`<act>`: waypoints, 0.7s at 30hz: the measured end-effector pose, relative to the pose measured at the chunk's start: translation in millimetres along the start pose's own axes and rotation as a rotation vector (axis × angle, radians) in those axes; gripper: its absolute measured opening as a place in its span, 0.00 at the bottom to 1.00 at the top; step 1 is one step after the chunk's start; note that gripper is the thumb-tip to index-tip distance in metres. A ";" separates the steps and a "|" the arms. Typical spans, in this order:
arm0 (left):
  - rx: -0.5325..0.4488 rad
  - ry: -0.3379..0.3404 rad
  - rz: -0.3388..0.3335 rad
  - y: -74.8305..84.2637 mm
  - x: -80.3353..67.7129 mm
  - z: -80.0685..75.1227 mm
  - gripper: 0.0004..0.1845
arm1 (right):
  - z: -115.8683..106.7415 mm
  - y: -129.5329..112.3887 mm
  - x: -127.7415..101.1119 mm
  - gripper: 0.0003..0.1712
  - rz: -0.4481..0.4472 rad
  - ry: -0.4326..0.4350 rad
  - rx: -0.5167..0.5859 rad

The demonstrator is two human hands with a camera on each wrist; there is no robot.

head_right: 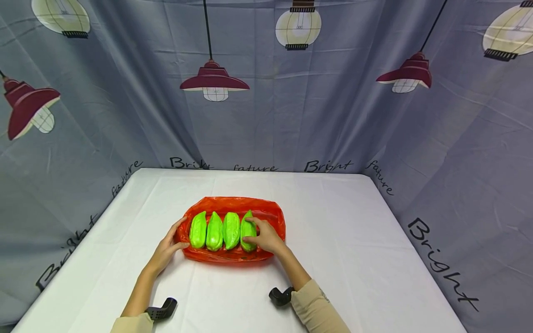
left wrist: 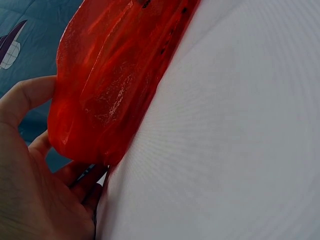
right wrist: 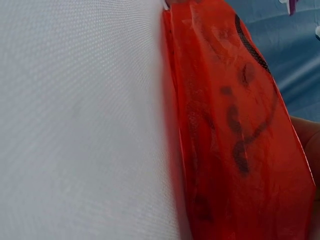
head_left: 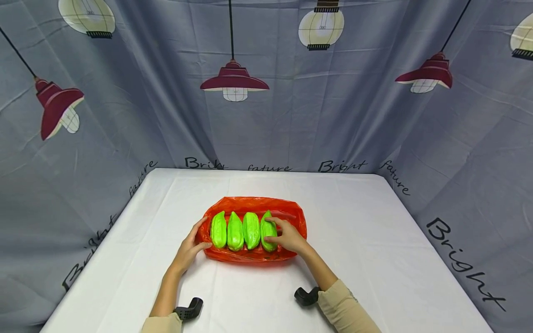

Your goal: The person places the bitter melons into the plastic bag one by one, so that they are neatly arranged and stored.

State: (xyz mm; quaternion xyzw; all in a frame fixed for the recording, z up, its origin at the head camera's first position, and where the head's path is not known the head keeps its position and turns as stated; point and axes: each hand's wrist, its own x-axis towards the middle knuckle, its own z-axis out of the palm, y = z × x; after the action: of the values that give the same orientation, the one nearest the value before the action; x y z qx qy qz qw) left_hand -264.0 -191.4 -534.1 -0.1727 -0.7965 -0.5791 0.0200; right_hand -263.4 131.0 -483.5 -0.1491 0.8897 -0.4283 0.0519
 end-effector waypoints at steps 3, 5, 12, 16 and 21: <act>0.001 0.002 0.013 -1.1 0.0 -0.6 0.38 | -0.1 -1.2 -1.2 0.35 0.005 0.010 -0.014; -0.001 0.002 0.017 -1.2 -0.4 -0.9 0.38 | -0.1 -2.4 -2.4 0.35 0.007 0.019 -0.027; -0.030 0.013 -0.004 1.4 -1.5 -0.9 0.37 | -6.4 -15.5 -8.8 0.37 0.012 0.087 -0.041; -0.101 0.026 -0.013 4.8 0.9 -1.2 0.30 | -18.1 -25.0 -12.9 0.33 -0.037 0.139 0.046; -0.177 0.125 -0.077 10.4 4.4 -4.1 0.23 | -44.8 -34.5 -16.9 0.27 -0.115 0.266 0.155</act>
State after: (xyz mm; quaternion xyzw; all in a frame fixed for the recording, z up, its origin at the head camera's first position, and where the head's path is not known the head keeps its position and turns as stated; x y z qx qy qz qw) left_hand -265.7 -191.3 -522.3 -0.1063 -0.7456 -0.6571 0.0321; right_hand -249.6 149.4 -429.1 -0.1374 0.8429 -0.5141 -0.0798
